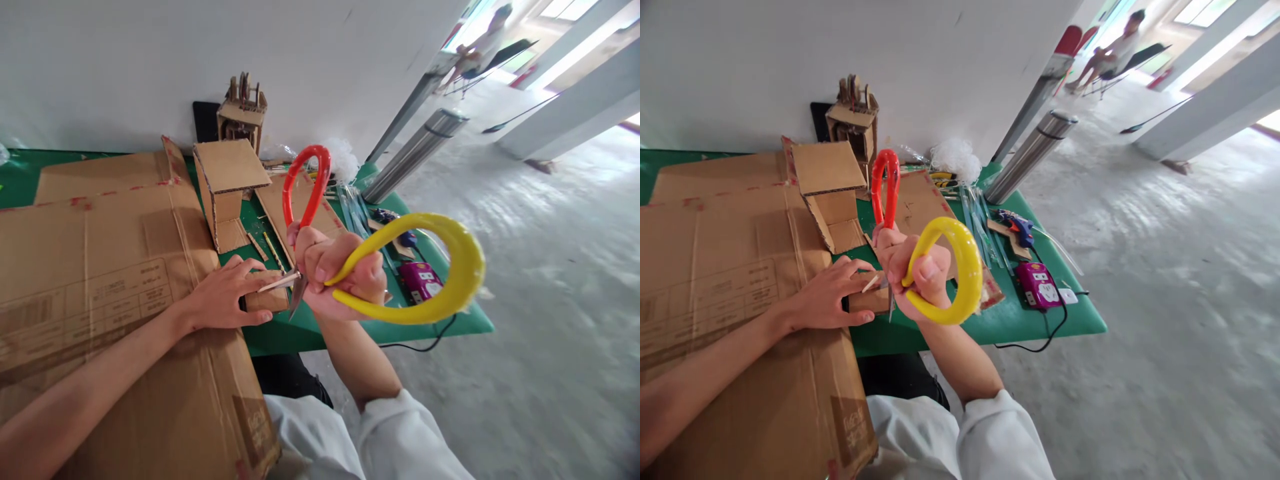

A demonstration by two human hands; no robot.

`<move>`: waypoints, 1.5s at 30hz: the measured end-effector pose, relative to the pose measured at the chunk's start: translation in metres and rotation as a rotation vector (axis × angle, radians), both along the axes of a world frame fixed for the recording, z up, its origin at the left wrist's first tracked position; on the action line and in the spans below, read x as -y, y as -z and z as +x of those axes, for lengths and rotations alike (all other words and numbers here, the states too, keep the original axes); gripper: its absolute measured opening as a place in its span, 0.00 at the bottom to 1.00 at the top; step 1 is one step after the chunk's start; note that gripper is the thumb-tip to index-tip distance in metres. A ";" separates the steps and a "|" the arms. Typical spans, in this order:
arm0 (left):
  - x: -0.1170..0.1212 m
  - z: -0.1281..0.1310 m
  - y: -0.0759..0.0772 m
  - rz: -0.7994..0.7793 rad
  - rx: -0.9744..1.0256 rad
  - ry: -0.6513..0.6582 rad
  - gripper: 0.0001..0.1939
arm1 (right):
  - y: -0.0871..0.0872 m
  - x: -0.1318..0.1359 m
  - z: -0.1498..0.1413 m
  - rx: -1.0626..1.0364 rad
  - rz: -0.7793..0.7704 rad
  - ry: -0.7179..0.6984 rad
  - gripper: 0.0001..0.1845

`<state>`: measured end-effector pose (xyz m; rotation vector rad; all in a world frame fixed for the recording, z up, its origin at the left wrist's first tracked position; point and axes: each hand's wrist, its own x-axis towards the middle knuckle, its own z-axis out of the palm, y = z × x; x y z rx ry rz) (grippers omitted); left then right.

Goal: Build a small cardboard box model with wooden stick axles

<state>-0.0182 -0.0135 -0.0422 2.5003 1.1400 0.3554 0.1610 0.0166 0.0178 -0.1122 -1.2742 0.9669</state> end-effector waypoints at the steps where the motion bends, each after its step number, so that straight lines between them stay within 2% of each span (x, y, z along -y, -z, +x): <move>1: 0.000 0.000 0.000 -0.003 -0.002 -0.003 0.33 | 0.000 0.000 0.000 -0.006 -0.017 0.000 0.25; 13: 0.000 -0.001 0.002 0.017 -0.010 -0.001 0.34 | 0.007 -0.002 0.001 -0.029 -0.016 -0.035 0.24; 20: 0.000 0.000 0.002 0.017 -0.017 0.003 0.33 | 0.006 0.000 0.000 -0.002 -0.035 -0.009 0.24; 38: 0.000 -0.001 0.005 0.031 -0.002 0.007 0.33 | 0.005 0.000 0.001 0.001 -0.015 -0.056 0.25; 45: 0.001 0.000 0.001 0.022 0.005 -0.014 0.34 | 0.004 -0.005 0.000 0.006 0.010 -0.001 0.26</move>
